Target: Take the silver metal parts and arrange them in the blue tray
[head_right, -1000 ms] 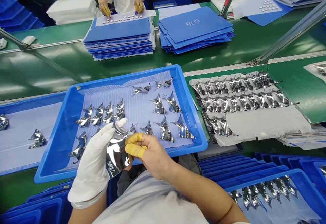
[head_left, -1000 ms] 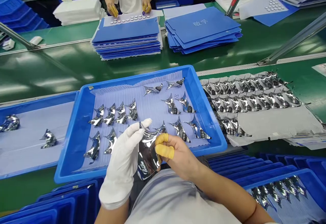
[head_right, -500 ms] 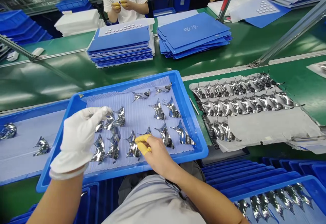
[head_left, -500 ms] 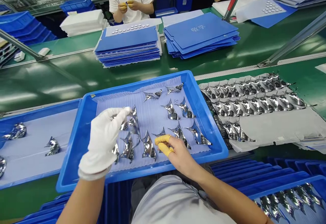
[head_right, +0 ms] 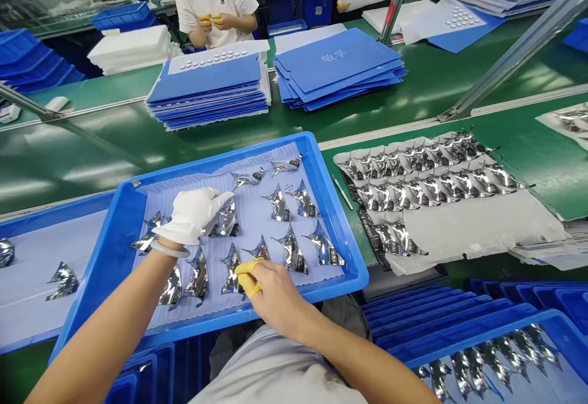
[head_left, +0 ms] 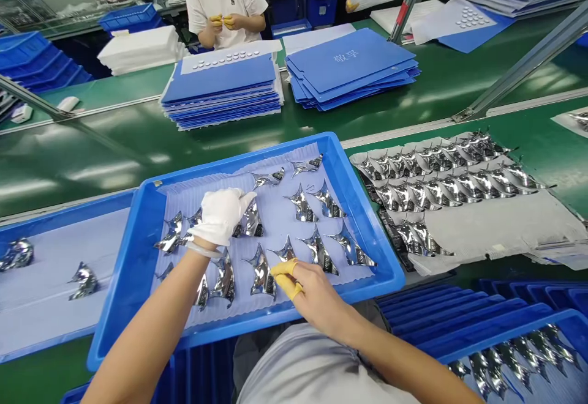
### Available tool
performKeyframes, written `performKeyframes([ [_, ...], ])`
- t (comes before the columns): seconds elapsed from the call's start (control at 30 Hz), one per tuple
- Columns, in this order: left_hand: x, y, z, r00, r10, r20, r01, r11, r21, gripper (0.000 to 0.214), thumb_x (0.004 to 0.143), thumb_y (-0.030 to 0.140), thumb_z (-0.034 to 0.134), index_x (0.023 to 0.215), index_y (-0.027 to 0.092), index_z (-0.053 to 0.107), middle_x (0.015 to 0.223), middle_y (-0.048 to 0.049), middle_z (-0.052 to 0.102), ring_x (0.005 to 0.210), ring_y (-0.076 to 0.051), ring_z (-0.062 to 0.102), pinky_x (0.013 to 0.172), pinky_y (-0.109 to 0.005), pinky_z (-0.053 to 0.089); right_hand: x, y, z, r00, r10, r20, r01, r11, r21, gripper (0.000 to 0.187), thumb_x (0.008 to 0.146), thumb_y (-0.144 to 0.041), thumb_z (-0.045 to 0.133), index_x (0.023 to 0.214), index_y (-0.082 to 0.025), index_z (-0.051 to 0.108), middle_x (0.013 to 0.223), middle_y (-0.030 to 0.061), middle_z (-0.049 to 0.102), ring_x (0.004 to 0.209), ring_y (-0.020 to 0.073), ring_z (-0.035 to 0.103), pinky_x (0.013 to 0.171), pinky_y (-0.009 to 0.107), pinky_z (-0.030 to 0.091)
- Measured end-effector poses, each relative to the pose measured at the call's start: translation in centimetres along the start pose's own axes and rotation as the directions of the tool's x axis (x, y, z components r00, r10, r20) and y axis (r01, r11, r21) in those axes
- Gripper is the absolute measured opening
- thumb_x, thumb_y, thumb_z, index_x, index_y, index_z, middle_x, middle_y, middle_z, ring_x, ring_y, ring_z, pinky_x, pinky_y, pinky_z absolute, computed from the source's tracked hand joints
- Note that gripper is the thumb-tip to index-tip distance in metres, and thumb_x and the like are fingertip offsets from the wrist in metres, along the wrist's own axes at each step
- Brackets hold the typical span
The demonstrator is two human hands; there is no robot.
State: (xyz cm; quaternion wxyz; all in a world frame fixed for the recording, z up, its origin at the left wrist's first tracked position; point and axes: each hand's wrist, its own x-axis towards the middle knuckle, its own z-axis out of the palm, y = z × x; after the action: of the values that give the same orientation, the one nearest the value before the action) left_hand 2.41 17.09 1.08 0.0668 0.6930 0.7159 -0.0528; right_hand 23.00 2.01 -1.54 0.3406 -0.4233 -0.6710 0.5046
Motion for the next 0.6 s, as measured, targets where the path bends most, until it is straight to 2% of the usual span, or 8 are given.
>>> performKeyframes([
  [0.1, 0.3, 1.4, -0.6, 0.997, 0.069, -0.034, -0.070, 0.997, -0.028, 0.046, 0.098, 0.048, 0.042, 0.098, 0.013, 0.072, 0.094, -0.0158, 0.074, 0.103, -0.032, 0.066, 0.095, -0.048, 0.041, 0.0, 0.0, 0.1, 1.000, 0.019, 0.006, -0.020, 1.000, 0.012, 0.024, 0.096, -0.016, 0.052, 0.107, -0.016, 0.072, 0.093, 0.0065, 0.073, 0.082, 0.0169, 0.066, 0.077, 0.027, 0.050],
  [0.2, 0.7, 4.3, -0.1, 0.973, 0.229, -0.034, -0.231, 0.965, -0.123, 0.037, 0.098, 0.045, 0.049, 0.113, 0.016, 0.067, 0.113, -0.0099, 0.070, 0.111, -0.024, 0.063, 0.100, -0.048, 0.044, 0.1, 0.1, 0.1, 0.999, 0.038, 0.006, -0.038, 0.999, 0.009, 0.024, 0.095, -0.016, 0.052, 0.106, -0.016, 0.073, 0.093, 0.0069, 0.073, 0.082, 0.0169, 0.066, 0.077, 0.027, 0.050],
  [0.3, 1.2, 7.8, 1.8, 0.948, 0.316, -0.032, -0.316, 0.930, -0.189, 0.036, 0.095, 0.046, 0.055, 0.113, 0.016, 0.066, 0.117, -0.0097, 0.067, 0.112, -0.025, 0.062, 0.100, -0.050, 0.045, 0.1, 0.1, 0.1, 0.999, 0.044, 0.001, -0.044, 0.999, 0.010, 0.024, 0.095, -0.016, 0.051, 0.106, -0.018, 0.073, 0.095, 0.0063, 0.074, 0.084, 0.0169, 0.066, 0.079, 0.028, 0.050],
  [0.4, 1.9, 9.9, 3.5, 0.958, 0.286, -0.032, -0.285, 0.929, -0.237, 0.035, 0.092, 0.046, 0.061, 0.105, 0.014, 0.067, 0.111, -0.0098, 0.069, 0.109, -0.025, 0.063, 0.100, -0.051, 0.045, 0.1, 0.0, 0.0, 0.998, 0.063, -0.012, -0.063, 0.998, 0.013, 0.024, 0.094, -0.016, 0.051, 0.105, -0.020, 0.073, 0.090, 0.0045, 0.073, 0.080, 0.0162, 0.065, 0.076, 0.028, 0.050],
  [0.5, 2.2, 9.8, 3.0, 0.969, 0.241, -0.056, -0.245, 0.910, -0.334, 0.029, 0.091, 0.043, 0.061, 0.092, 0.015, 0.070, 0.097, -0.0095, 0.073, 0.101, -0.026, 0.066, 0.098, -0.047, 0.045, 0.1, -0.1, -0.1, 0.996, 0.084, -0.026, -0.083, 0.995, 0.058, 0.023, 0.094, -0.018, 0.051, 0.101, -0.020, 0.073, 0.087, 0.0041, 0.073, 0.077, 0.0161, 0.065, 0.073, 0.028, 0.050],
  [0.6, 0.6, 7.8, 0.1, 0.977, 0.179, -0.119, -0.214, 0.856, -0.471, 0.028, 0.090, 0.043, 0.059, 0.087, 0.018, 0.071, 0.090, -0.0103, 0.075, 0.095, -0.027, 0.068, 0.093, -0.041, 0.047, 0.2, 0.0, -0.1, 0.991, 0.122, -0.059, -0.112, 0.982, 0.151, 0.022, 0.094, -0.022, 0.052, 0.099, -0.020, 0.073, 0.089, 0.0046, 0.073, 0.078, 0.0167, 0.065, 0.074, 0.029, 0.051],
])
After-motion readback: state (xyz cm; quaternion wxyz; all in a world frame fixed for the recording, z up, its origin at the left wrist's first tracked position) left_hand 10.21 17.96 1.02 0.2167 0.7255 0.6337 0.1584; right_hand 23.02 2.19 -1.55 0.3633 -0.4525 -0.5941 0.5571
